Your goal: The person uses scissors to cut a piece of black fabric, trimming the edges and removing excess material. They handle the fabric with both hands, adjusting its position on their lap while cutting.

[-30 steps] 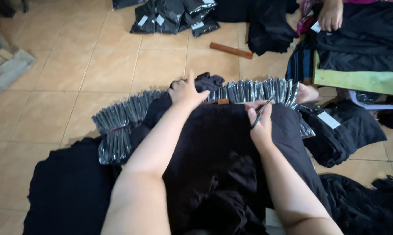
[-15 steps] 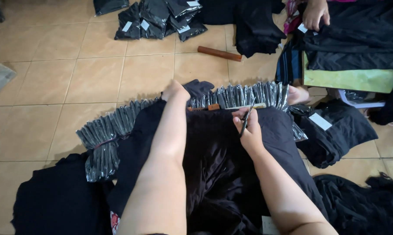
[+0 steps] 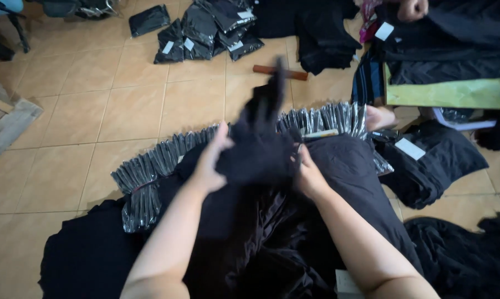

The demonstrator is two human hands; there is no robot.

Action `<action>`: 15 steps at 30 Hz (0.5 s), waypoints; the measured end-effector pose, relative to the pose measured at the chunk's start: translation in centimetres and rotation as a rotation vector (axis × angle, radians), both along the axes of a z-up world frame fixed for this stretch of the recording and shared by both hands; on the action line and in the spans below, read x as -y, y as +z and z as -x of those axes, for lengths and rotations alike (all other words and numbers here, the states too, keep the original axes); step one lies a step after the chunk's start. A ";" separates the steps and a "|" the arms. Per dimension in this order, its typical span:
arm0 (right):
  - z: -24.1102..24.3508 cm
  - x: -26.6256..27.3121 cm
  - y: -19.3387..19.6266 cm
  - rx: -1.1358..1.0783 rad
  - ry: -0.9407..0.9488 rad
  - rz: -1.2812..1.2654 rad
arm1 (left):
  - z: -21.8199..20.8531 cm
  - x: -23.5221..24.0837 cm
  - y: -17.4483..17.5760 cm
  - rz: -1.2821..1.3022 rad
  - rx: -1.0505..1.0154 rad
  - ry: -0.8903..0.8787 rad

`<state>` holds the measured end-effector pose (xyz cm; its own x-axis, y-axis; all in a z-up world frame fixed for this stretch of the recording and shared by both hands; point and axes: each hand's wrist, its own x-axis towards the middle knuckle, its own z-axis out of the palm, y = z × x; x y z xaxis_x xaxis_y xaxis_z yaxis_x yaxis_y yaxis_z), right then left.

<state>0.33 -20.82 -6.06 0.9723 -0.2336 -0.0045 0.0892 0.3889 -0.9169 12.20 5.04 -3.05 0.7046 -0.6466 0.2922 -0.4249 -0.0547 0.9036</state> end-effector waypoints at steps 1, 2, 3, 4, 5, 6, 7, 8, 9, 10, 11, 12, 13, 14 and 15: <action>0.0 0.0 -2.1 -0.011 -0.004 -0.006 | 2.5 0.4 1.6 -0.006 -0.011 -0.004; 0.0 -0.1 -4.2 -0.021 0.015 0.008 | 5.0 0.7 3.1 -0.295 0.116 -0.001; 0.1 0.0 -6.3 -0.031 0.037 0.025 | 7.4 1.1 4.6 -0.580 0.244 0.001; -0.1 0.3 -8.5 -0.042 0.036 0.021 | 8.8 1.6 4.6 -0.584 0.234 -0.004; -0.6 0.7 -10.4 -0.045 0.072 0.050 | 10.0 2.1 4.7 -0.718 0.295 0.059; -1.0 1.0 -12.4 -0.048 0.108 0.080 | 11.1 2.6 4.9 -0.852 0.356 0.122; -0.8 1.7 -14.5 -0.050 0.111 0.081 | 11.1 3.0 5.8 -0.852 0.352 0.124; -0.6 2.4 -16.5 -0.052 0.150 0.112 | 11.2 3.3 6.7 -0.910 0.337 0.165; -0.6 3.2 -18.4 -0.050 0.185 0.146 | 11.0 3.8 7.7 -0.964 0.325 0.207; 0.1 3.1 -16.1 -0.048 0.186 0.150 | 11.0 4.1 8.3 -0.960 0.326 0.208; 0.6 3.1 -13.7 0.013 0.193 0.217 | 11.0 4.5 8.9 -0.951 0.473 0.262; 1.2 3.1 -11.3 0.075 0.199 0.285 | 10.9 5.1 9.5 -0.938 0.619 0.316; 1.6 2.9 -9.3 0.077 0.195 0.289 | 10.2 5.4 9.3 -0.933 0.622 0.314; 1.9 2.6 -7.4 0.134 0.206 0.300 | 9.4 5.7 9.1 -0.828 0.597 0.231; 2.5 2.2 -5.5 0.186 0.221 0.309 | 8.8 6.0 8.9 -0.727 0.564 0.148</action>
